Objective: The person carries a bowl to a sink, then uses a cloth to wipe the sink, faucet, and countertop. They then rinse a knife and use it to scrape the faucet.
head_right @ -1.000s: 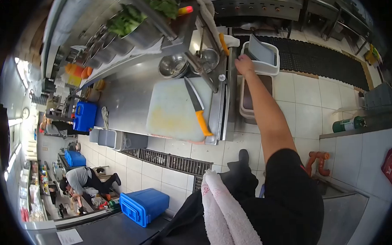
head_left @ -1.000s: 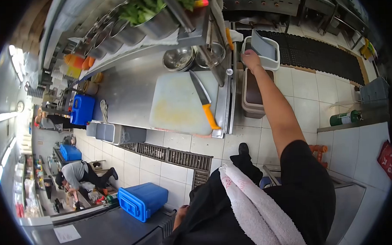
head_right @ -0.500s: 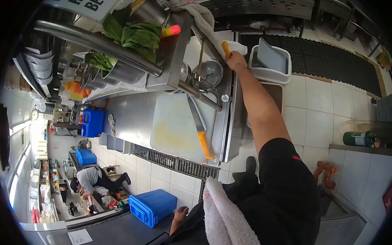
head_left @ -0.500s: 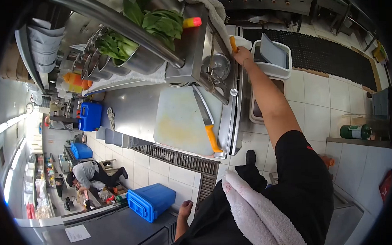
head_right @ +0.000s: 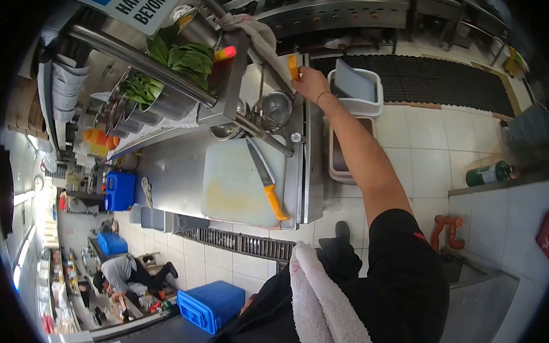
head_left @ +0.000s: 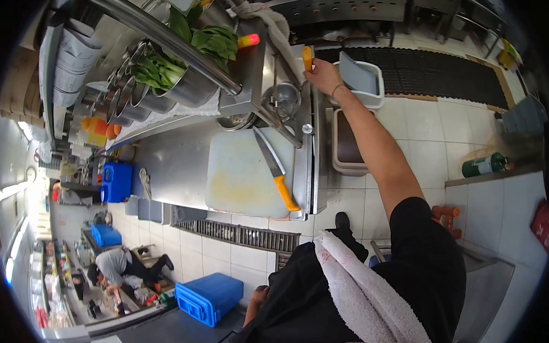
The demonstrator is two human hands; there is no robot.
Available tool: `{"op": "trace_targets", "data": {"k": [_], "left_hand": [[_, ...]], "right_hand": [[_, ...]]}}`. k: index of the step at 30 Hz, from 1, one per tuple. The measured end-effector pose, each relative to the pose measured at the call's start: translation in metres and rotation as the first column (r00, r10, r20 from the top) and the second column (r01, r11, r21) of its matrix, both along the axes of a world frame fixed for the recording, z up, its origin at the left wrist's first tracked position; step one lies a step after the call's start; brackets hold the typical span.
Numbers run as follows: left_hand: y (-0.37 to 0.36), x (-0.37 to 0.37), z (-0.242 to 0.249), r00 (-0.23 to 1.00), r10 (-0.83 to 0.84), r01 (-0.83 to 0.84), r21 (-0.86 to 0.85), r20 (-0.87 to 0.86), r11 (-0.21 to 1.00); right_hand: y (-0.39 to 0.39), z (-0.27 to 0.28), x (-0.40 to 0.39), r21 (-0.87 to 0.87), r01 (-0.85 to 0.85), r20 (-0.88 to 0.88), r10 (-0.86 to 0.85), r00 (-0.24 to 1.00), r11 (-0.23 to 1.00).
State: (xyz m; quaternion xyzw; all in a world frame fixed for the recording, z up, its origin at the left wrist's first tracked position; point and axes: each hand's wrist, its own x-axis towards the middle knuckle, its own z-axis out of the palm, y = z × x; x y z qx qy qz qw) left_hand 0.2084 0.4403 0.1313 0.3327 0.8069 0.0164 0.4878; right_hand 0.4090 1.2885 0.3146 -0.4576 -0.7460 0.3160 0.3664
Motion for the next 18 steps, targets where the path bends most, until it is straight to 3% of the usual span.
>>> {"op": "trace_targets", "data": {"k": [1, 4, 5, 6, 7, 8, 10, 11, 12, 13, 14, 15, 18], "left_hand": [[0.005, -0.009, -0.006, 0.998, -0.057, 0.057, -0.007, 0.003, 0.998], [0.030, -0.038, -0.025, 0.927, -0.375, 0.375, -0.018, -0.018, 0.927], [0.043, -0.047, -0.032, 0.865, -0.500, 0.500, -0.001, -0.048, 0.866], [0.056, -0.059, -0.041, 0.838, -0.537, 0.543, 0.055, -0.093, 0.838], [0.064, -0.072, -0.055, 0.833, -0.502, 0.552, 0.284, -0.234, 0.784], [0.087, -0.074, -0.056, 0.992, -0.112, 0.096, 0.263, 0.049, 0.960], [0.156, -0.055, -0.014, 0.995, 0.010, -0.025, 0.158, 0.097, 0.987], [0.185, -0.043, 0.007, 0.990, -0.085, 0.058, 0.231, 0.110, 0.971], [0.202, -0.044, -0.022, 0.956, -0.108, 0.030, 0.275, 0.273, 0.961], [0.232, -0.021, -0.002, 0.903, -0.256, 0.140, 0.325, 0.345, 0.935], [0.251, 0.004, 0.015, 0.836, -0.366, 0.197, 0.398, 0.410, 0.896], [0.268, 0.040, 0.056, 0.751, -0.478, 0.278, 0.438, 0.456, 0.855], [0.274, 0.142, 0.128, 0.410, -0.609, 0.241, 0.563, 0.680, 0.791]], "right_hand": [[-0.017, 0.019, 0.015, 0.009, 0.018, -0.024, -0.018, 1.000, 1.000], [-0.083, 0.048, 0.065, 0.060, 0.094, -0.377, -0.065, 0.924, 0.994], [-0.116, 0.059, 0.086, -0.032, 0.077, -0.497, -0.083, 0.864, 0.996], [-0.154, 0.070, 0.111, -0.118, 0.055, -0.606, -0.116, 0.787, 0.992], [-0.195, 0.080, 0.135, -0.197, 0.028, -0.701, -0.161, 0.695, 0.980], [-0.237, 0.087, 0.156, -0.224, 0.020, -0.787, -0.193, 0.586, 0.974], [-0.319, 0.081, 0.196, -0.268, 0.058, -0.870, -0.267, 0.414, 0.962], [-0.362, 0.080, 0.210, -0.267, 0.074, -0.888, -0.275, 0.369, 0.961], [-0.410, 0.084, 0.225, -0.269, 0.100, -0.902, -0.287, 0.322, 0.958], [-0.460, 0.087, 0.238, -0.272, 0.129, -0.914, -0.298, 0.275, 0.954], [-0.507, 0.088, 0.248, -0.246, 0.185, -0.904, -0.294, 0.309, 0.951], [-0.555, 0.089, 0.253, -0.270, 0.255, -0.899, -0.338, 0.280, 0.928], [-0.669, 0.098, 0.255, -0.304, 0.381, -0.896, -0.398, 0.197, 0.873]]}}
